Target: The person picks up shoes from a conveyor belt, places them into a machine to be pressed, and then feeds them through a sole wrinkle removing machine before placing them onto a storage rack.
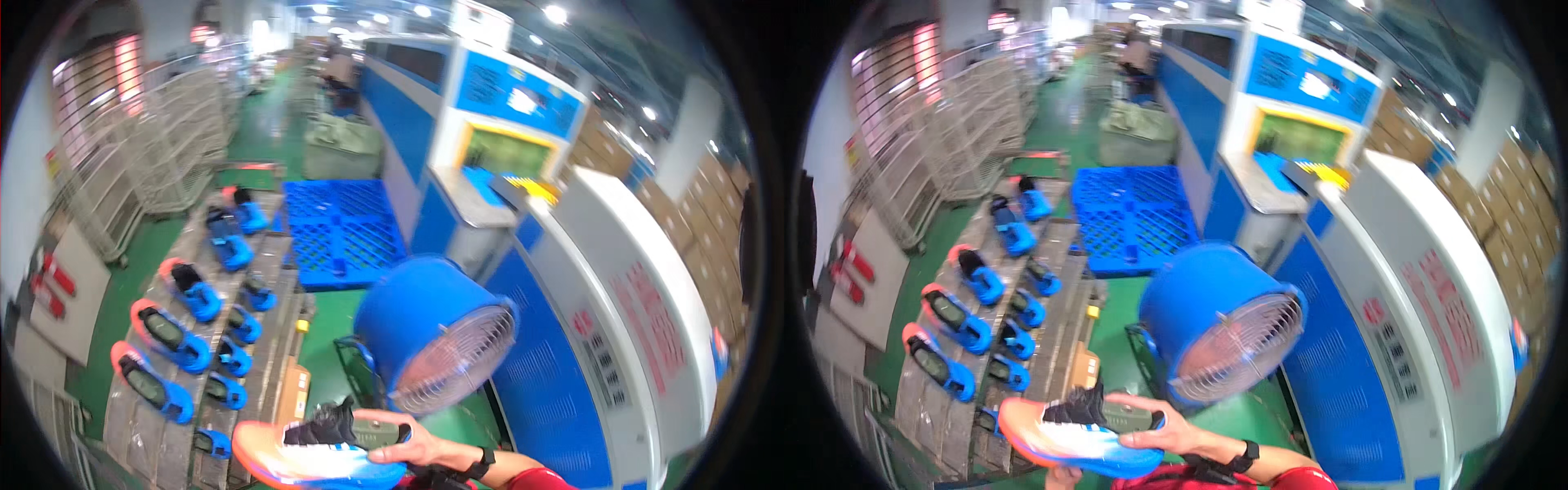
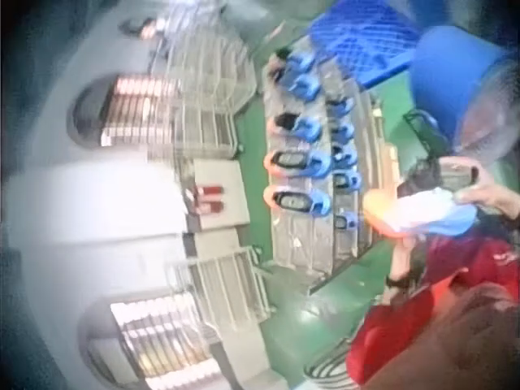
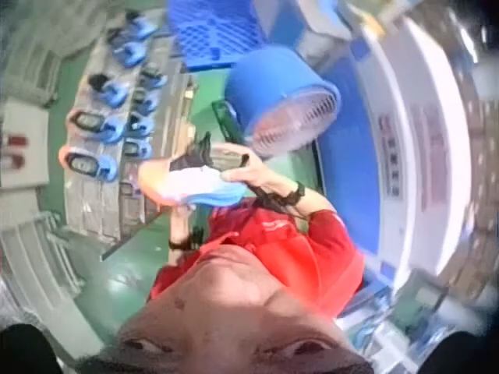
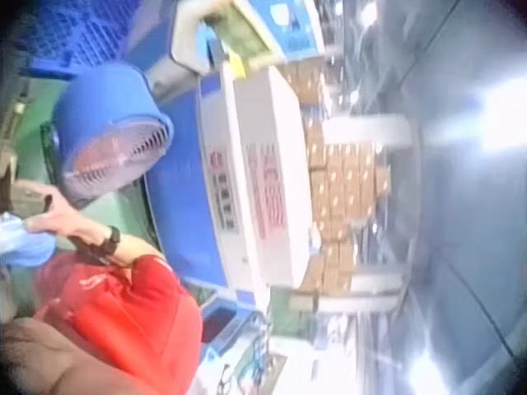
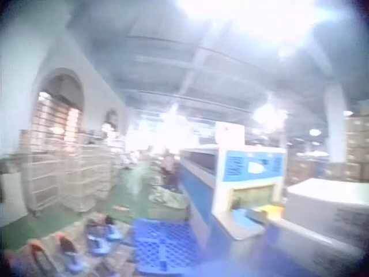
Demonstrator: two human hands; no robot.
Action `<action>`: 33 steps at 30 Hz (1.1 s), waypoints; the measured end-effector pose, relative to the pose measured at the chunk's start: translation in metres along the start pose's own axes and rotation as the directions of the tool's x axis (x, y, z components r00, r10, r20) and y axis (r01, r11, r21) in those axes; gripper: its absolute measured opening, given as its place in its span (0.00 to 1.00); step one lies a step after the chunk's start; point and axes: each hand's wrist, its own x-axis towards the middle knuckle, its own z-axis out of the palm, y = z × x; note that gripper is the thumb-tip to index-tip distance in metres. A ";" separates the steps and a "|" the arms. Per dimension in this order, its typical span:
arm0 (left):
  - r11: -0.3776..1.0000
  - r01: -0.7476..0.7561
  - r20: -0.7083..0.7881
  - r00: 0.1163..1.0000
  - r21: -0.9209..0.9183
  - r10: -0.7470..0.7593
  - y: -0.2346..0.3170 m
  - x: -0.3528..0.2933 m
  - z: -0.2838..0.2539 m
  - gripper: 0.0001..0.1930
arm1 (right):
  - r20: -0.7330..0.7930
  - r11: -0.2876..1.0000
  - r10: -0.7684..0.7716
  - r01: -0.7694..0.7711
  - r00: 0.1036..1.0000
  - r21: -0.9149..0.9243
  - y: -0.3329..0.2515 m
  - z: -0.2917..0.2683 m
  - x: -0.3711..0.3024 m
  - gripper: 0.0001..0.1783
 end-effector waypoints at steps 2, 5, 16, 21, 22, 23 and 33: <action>0.997 0.051 0.210 0.976 0.063 -0.063 0.000 0.001 0.059 0.38 | -0.196 0.993 -0.096 0.079 0.976 -0.091 -0.010 -0.022 -0.059 0.43; 0.985 0.091 0.560 0.813 0.149 -0.160 -0.031 0.015 0.196 0.38 | -0.339 0.904 -0.410 0.328 0.847 -0.272 0.007 -0.053 -0.131 0.44; 0.921 0.216 0.946 -0.042 0.324 -0.323 -0.136 -0.290 0.552 0.41 | -0.579 0.587 -0.806 0.282 0.122 -0.758 0.005 -0.113 -0.452 0.43; 0.892 0.239 0.902 -0.301 0.384 -0.308 -0.148 -0.385 0.607 0.43 | -0.689 0.668 -0.722 0.189 -0.068 -0.720 0.001 -0.116 -0.520 0.45; 0.882 0.249 0.887 -0.345 0.401 -0.306 -0.150 -0.403 0.613 0.43 | -0.652 0.625 -0.743 0.190 -0.151 -0.757 -0.003 -0.114 -0.537 0.42; 0.872 0.255 0.869 -0.393 0.418 -0.302 -0.155 -0.418 0.620 0.43 | -0.647 0.627 -0.725 0.160 -0.238 -0.762 0.002 -0.117 -0.555 0.42; 0.974 0.131 0.424 -0.905 0.184 0.042 -0.143 -0.589 0.679 0.34 | -0.354 0.051 -0.553 0.393 -0.754 -0.918 0.069 -0.062 -0.742 0.32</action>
